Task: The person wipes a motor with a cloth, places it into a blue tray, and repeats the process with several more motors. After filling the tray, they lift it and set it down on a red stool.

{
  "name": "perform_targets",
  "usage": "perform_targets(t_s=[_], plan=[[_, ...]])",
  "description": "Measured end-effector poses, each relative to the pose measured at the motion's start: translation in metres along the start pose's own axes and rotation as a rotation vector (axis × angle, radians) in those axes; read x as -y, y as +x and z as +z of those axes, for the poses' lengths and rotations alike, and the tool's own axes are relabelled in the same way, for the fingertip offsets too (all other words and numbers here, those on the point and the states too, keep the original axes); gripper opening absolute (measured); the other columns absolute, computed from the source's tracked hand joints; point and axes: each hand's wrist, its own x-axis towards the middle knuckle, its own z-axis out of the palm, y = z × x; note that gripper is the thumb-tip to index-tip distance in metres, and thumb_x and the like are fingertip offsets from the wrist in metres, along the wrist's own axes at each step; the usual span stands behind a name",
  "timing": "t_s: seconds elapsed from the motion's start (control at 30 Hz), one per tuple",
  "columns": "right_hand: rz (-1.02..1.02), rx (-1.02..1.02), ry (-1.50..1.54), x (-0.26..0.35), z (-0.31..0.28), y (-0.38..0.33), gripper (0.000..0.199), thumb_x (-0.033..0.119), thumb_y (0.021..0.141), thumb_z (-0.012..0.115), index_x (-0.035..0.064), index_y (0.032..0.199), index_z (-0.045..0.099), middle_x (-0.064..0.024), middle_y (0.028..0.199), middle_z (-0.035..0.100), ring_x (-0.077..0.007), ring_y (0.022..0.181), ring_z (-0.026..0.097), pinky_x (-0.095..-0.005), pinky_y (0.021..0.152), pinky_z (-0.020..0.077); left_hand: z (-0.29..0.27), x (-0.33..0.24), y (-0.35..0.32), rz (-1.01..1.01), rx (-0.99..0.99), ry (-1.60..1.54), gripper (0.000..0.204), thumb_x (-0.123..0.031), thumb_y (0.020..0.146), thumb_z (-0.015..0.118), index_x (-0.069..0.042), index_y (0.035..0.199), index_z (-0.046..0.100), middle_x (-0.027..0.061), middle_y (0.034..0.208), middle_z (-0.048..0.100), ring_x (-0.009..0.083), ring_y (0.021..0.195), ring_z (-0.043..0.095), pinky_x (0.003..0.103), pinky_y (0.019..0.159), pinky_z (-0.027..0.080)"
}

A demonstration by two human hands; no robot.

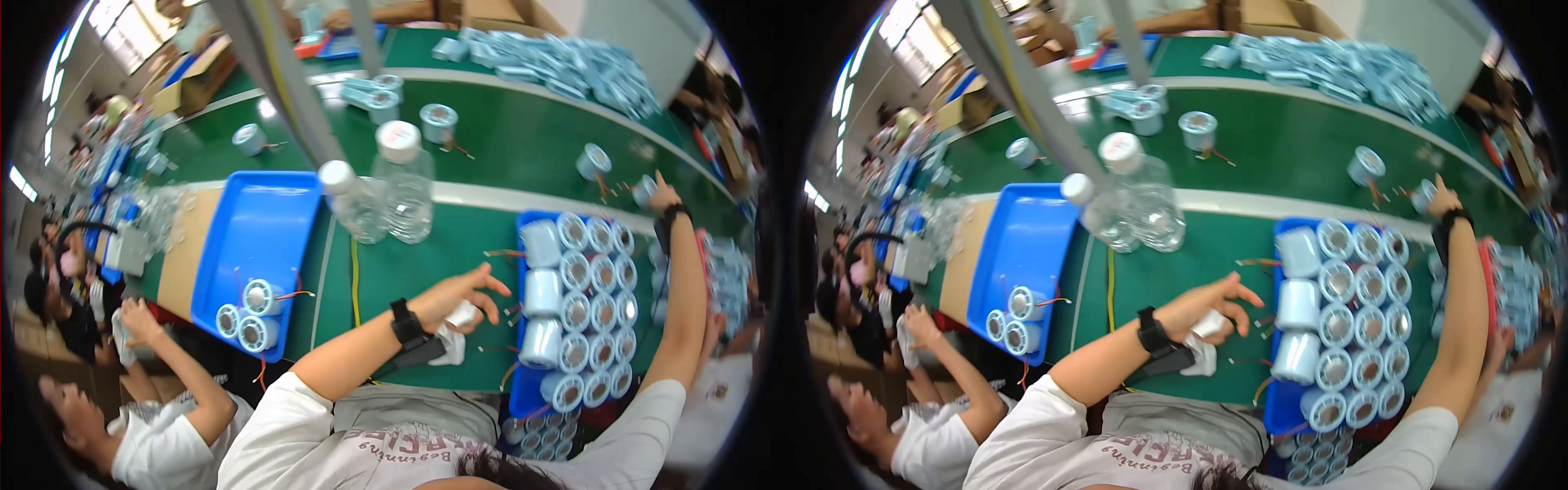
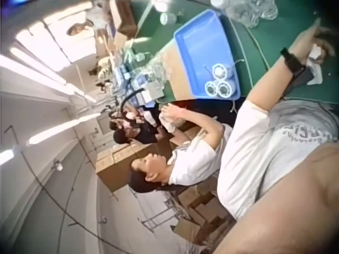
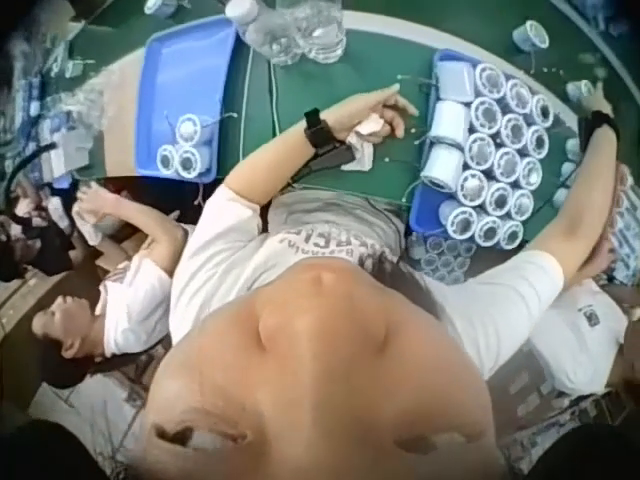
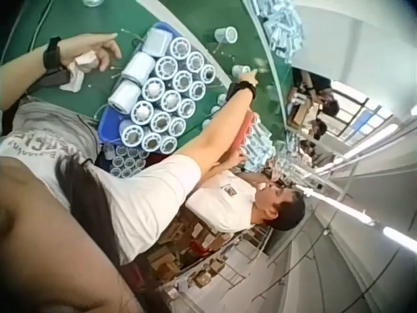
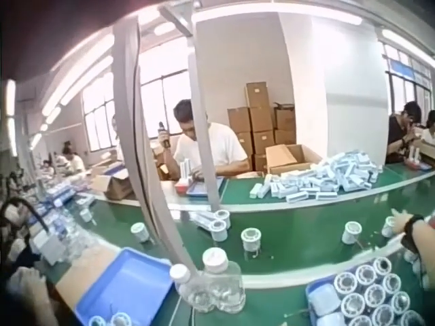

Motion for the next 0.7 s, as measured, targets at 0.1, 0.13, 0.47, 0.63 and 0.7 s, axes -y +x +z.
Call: perform_targets(t_s=[0.1, 0.13, 0.47, 0.63, 0.7], plan=[[-0.082, -0.137, 0.157, -0.008, 0.045, 0.036, 0.111, 0.008, 0.064, 0.075, 0.0361, 0.148, 0.009, -0.0350, 0.141, 0.027, -0.0442, 0.126, 0.042, -0.0455, 0.102, 0.0405, 0.001, 0.007, -0.001, -0.010, -0.036, -0.009, 0.055, -0.052, 0.099, 0.030, -0.006, 0.119, 0.049, 0.0103, 0.076, 0.061, 0.0082, 0.038, 0.038, 0.022, 0.035, 0.027], [-0.161, -0.168, 0.207, -0.009, 0.053, 0.044, 0.107, 0.007, 0.062, 0.076, 0.0323, 0.148, 0.016, -0.0330, 0.139, 0.033, -0.0438, 0.124, 0.044, -0.0453, 0.100, 0.0425, 0.001, 0.007, 0.000, -0.031, -0.007, -0.003, 0.054, -0.052, 0.099, 0.031, -0.005, 0.119, 0.049, 0.0108, 0.075, 0.062, 0.0084, 0.038, 0.039, 0.021, 0.035, 0.028], [-0.381, -0.373, 0.319, -0.010, -0.027, 0.004, 0.058, 0.005, 0.059, 0.073, 0.0098, 0.115, 0.055, -0.0164, 0.104, 0.060, -0.0303, 0.096, 0.060, -0.0359, 0.084, 0.0487, -0.004, 0.005, 0.000, 0.017, 0.040, 0.058, 0.044, -0.044, 0.098, 0.042, -0.003, 0.114, 0.051, 0.0118, 0.072, 0.063, 0.0098, 0.038, 0.044, 0.023, 0.033, 0.027], [-0.509, -0.224, 0.669, 0.091, -0.114, -0.182, 0.053, 0.004, 0.065, 0.072, 0.0059, 0.115, 0.055, -0.0080, 0.105, 0.059, -0.0183, 0.090, 0.061, -0.0280, 0.078, 0.0495, 0.011, 0.005, -0.022, 0.278, 0.112, 0.332, 0.033, -0.033, 0.096, 0.051, -0.005, 0.113, 0.054, 0.0081, 0.078, 0.065, 0.0094, 0.058, 0.056, 0.022, 0.049, 0.040], [-0.607, -0.072, 0.791, 0.124, -0.138, -0.263, 0.058, 0.003, 0.061, 0.075, 0.0033, 0.116, 0.054, -0.0043, 0.102, 0.058, -0.0145, 0.088, 0.062, -0.0262, 0.073, 0.0501, 0.032, -0.002, -0.036, 0.511, 0.040, 0.529, 0.037, -0.029, 0.092, 0.059, -0.005, 0.118, 0.053, 0.0086, 0.091, 0.065, 0.0125, 0.078, 0.060, 0.024, 0.062, 0.045]])
